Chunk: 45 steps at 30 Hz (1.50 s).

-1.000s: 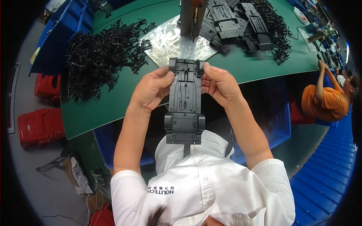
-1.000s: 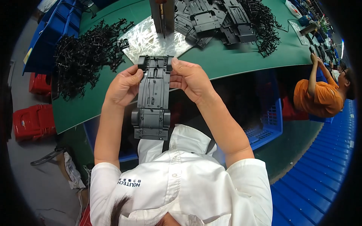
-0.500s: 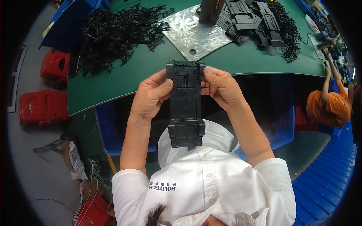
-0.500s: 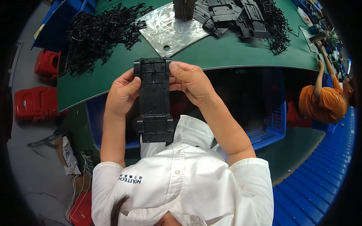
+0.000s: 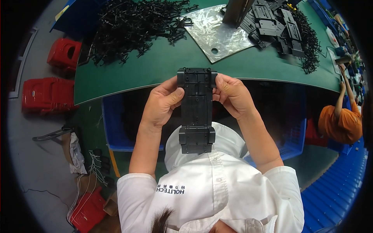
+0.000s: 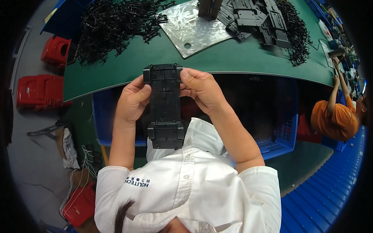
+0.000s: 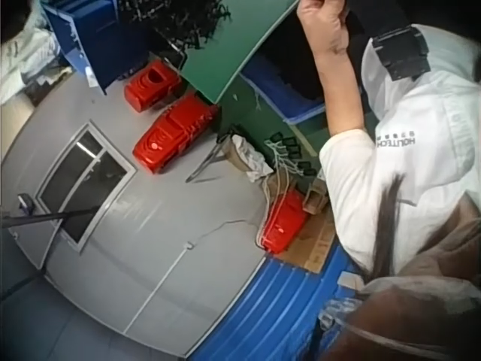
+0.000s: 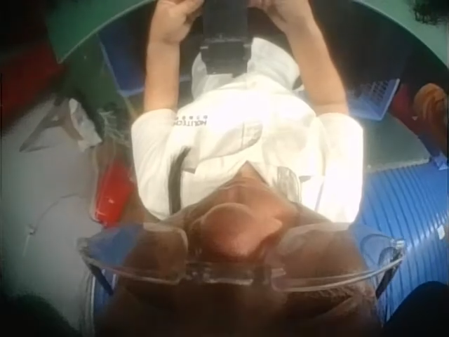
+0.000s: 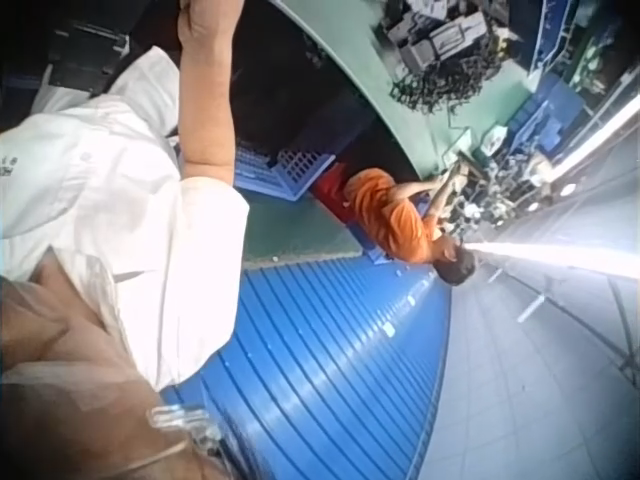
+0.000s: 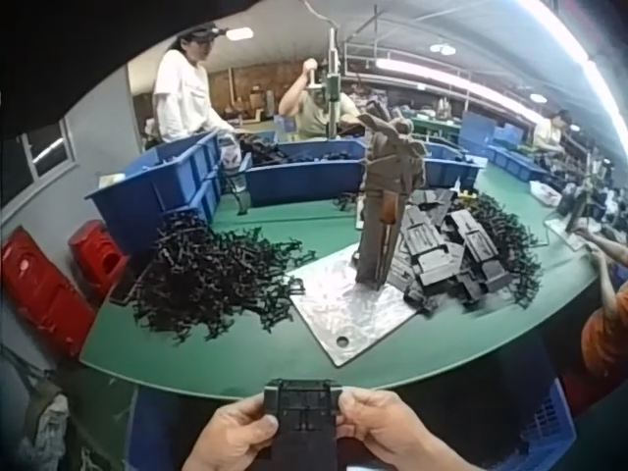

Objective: Assembling plastic components onto a toy truck chassis using a factory joining machine.

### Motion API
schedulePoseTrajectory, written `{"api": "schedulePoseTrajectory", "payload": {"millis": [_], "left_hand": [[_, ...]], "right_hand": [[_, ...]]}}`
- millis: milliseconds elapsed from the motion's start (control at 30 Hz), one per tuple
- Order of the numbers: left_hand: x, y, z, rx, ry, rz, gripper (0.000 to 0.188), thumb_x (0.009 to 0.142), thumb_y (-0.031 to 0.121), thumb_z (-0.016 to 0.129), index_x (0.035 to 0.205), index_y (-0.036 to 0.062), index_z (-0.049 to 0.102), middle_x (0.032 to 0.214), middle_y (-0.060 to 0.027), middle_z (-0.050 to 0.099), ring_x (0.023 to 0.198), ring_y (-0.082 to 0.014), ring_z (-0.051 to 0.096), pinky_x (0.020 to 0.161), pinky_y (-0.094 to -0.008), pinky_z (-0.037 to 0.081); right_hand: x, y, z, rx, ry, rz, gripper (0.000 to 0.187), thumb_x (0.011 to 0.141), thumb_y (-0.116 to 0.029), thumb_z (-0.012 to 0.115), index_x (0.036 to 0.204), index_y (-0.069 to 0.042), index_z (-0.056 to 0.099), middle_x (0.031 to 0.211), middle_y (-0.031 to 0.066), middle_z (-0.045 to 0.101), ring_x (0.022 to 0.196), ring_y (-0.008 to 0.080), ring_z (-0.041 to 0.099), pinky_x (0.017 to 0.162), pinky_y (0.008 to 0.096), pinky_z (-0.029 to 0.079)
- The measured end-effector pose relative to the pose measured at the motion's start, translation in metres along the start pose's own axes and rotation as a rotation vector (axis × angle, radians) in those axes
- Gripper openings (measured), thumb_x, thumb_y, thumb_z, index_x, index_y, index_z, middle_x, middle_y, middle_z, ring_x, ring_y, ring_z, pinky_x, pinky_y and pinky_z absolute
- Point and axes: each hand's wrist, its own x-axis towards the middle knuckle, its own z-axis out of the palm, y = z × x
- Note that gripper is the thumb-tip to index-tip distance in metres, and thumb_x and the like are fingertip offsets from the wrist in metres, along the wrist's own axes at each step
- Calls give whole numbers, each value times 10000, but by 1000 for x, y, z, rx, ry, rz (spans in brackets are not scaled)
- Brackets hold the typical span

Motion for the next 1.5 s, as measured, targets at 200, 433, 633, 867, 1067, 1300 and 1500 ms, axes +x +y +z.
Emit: {"api": "schedulePoseTrajectory", "payload": {"millis": [200,433,633,867,1067,1300,1500], "left_hand": [[-14,-1,-23,30,188,114,377,839,86,591,1199,6,512,942,7,611,662,-8,486,538,-132,345],[-47,10,-76,-47,180,302,299,860,31,538,1150,-39,516,1056,-101,610,930,-167,601,822,-271,489],[-48,5,-77,-88,204,276,299,855,33,546,1143,-40,517,1045,-115,610,906,-185,610,824,-299,500],[-41,1,-66,119,370,252,284,853,47,545,1131,-10,551,968,-36,629,731,-50,559,594,-147,400],[-46,10,-39,153,440,304,329,845,21,553,1168,-33,523,1004,-73,624,837,-106,594,736,-216,480],[-56,14,-22,222,455,358,342,832,-2,562,1165,-58,512,982,-107,622,857,-130,598,765,-248,498],[-72,10,-27,245,499,388,348,822,0,578,1161,-56,517,985,-104,623,852,-127,599,749,-241,496]], "right_hand": [[-4,21,30,-942,199,-519,514,797,-261,653,1170,50,487,1033,146,578,857,209,602,757,279,483],[-2,11,24,-1894,36,-823,573,778,-477,576,1140,-34,549,1326,107,410,1257,297,336,1021,411,281],[2,16,20,-1949,5,-764,590,793,-523,519,1113,-31,573,1380,86,345,1317,272,237,1069,408,189],[-3,21,22,-1530,-8,-720,456,721,-313,686,1025,13,593,1217,160,490,1225,314,375,992,420,319],[-11,36,33,-1155,-18,-647,335,753,-168,696,1011,23,598,1008,138,599,890,240,589,758,314,484],[-11,56,39,-472,-77,240,170,859,-119,584,952,18,622,724,8,602,606,55,503,546,204,423],[-10,69,38,-472,-110,224,160,860,-131,585,926,8,629,726,9,604,616,56,508,546,205,426]]}}
